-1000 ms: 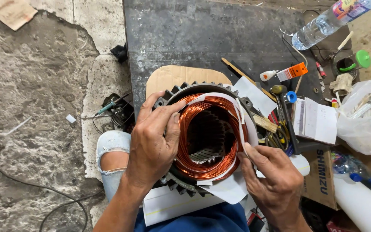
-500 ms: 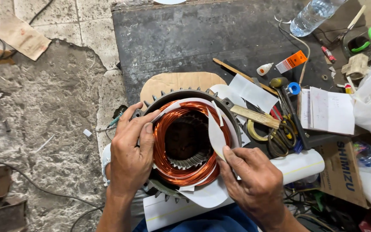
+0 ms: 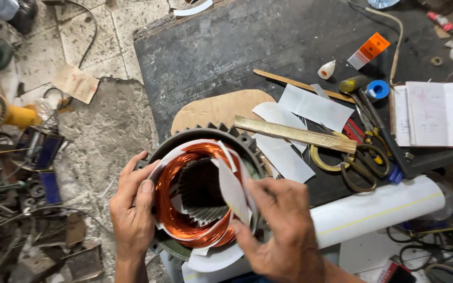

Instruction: Fitting insulation strips into the slots of an electric motor stator between copper windings.

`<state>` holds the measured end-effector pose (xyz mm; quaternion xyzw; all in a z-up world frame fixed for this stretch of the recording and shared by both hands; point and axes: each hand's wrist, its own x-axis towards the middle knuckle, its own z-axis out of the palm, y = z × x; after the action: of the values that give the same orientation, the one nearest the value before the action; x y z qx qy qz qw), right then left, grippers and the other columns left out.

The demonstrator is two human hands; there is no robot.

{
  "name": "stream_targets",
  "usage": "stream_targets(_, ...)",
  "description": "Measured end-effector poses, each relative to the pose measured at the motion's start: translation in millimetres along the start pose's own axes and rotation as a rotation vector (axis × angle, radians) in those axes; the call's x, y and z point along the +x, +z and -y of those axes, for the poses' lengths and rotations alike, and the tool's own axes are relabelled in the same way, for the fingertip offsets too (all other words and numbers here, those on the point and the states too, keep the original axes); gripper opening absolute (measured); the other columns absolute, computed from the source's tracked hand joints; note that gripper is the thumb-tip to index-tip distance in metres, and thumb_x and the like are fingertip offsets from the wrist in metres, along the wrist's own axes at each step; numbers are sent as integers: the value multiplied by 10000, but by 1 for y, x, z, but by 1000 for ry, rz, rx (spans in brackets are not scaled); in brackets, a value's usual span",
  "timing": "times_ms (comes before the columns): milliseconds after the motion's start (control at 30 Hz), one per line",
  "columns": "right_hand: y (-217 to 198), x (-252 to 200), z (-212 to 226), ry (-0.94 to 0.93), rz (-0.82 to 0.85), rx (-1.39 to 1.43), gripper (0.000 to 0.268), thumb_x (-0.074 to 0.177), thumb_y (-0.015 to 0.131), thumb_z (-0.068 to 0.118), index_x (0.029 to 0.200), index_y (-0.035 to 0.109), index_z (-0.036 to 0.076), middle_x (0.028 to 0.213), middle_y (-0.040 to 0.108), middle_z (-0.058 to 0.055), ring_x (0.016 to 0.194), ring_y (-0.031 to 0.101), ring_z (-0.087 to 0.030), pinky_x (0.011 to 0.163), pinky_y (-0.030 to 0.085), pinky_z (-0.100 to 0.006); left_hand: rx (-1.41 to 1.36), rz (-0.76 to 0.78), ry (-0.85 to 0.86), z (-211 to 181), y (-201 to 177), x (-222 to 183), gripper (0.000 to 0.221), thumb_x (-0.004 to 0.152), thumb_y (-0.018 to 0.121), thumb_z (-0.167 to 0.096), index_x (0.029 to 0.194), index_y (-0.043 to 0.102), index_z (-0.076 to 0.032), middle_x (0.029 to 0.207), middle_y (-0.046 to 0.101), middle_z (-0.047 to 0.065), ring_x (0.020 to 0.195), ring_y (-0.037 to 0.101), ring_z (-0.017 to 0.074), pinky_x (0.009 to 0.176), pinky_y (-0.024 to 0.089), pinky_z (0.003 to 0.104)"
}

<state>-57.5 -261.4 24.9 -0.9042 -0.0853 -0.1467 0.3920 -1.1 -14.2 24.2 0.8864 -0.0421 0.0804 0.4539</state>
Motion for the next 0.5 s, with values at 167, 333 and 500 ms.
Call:
stream_targets(167, 11, -2, -8, -148, -134, -38, 543, 897, 646, 371, 1253, 672, -39, 1250, 708, -204, 1105, 584, -344, 955, 519, -459, 58, -13, -38, -1, 5, 2, 341, 1045, 478, -232, 1205, 687, -15, 1265, 682, 183, 1423, 539, 345, 1132, 461, 480)
stream_targets(333, 22, -11, -23, -169, -147, -65, 503, 950, 517, 400, 1228, 719, 34, 1245, 736, -141, 1146, 608, -313, 951, 534, -474, 127, -39, -73, -2, 8, 2, 299, 1049, 500, -214, 1169, 698, -24, 1221, 693, 171, 1396, 572, 356, 1121, 486, 484)
stream_targets(500, 28, -14, -30, -194, -128, -111, 513, 984, 444, 456, 1228, 729, 106, 1243, 741, -81, 1193, 578, -237, 975, 511, -405, 110, -43, -100, -2, 9, 3, 313, 1046, 482, -205, 1181, 689, -14, 1316, 644, 242, 1399, 548, 349, 1130, 462, 489)
